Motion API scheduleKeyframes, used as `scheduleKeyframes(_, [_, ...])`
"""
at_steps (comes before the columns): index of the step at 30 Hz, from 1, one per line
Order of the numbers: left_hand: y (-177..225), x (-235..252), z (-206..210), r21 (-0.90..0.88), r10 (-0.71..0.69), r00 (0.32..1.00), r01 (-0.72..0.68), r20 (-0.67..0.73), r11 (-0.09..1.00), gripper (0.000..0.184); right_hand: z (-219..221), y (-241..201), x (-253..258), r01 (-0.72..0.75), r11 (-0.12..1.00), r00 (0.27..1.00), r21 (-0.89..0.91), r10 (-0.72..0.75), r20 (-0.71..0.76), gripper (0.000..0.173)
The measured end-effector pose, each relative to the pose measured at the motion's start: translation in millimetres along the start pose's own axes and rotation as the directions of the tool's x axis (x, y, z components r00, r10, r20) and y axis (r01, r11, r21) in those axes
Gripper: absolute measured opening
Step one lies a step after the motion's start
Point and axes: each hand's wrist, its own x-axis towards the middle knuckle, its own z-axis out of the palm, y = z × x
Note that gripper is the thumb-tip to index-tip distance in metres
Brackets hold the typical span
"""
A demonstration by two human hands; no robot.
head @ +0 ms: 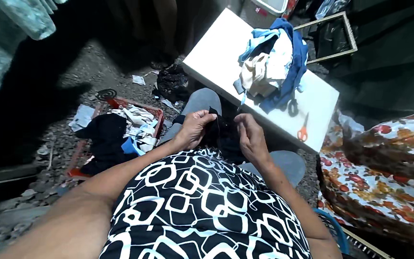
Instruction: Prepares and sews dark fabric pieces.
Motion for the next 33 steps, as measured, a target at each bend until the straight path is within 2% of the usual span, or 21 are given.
scheduleKeyframes(3, [0, -3, 4, 0.075, 0.059, 0.998, -0.058, -0.006, 0.996, 0.009, -1, -18, -6, 0.132, 0.991, 0.987, 0.011, -0.131, -0.092, 0.028])
scheduleKeyframes(6, [-2, -3, 7, 0.094, 0.080, 0.997, -0.080, 0.000, 0.992, 0.010, 9, -19, -6, 0.124, 0.992, 0.978, 0.011, -0.120, -0.168, 0.023])
scheduleKeyframes(8, [-1, -4, 8, 0.101, 0.081, 0.997, -0.080, -0.006, 0.992, 0.011, 15, -16, -5, 0.100, 0.995, 0.982, -0.019, -0.101, -0.160, 0.018])
scheduleKeyframes(12, [0, -5, 8, 0.097, 0.091, 0.996, -0.089, -0.015, 0.991, 0.014, 18, -15, -5, 0.060, 0.997, 0.991, -0.047, -0.065, -0.121, 0.017])
scheduleKeyframes(24, [1, -7, 8, 0.119, 0.117, 0.993, -0.115, -0.005, 0.986, 0.012, 15, -18, -6, 0.037, 0.999, 0.994, -0.009, -0.038, -0.098, 0.017])
scheduleKeyframes(33, [-5, -6, 7, 0.133, 0.194, 0.981, -0.194, 0.020, 0.972, 0.009, 14, -17, -5, 0.020, 0.999, 0.996, 0.041, -0.016, -0.088, 0.018])
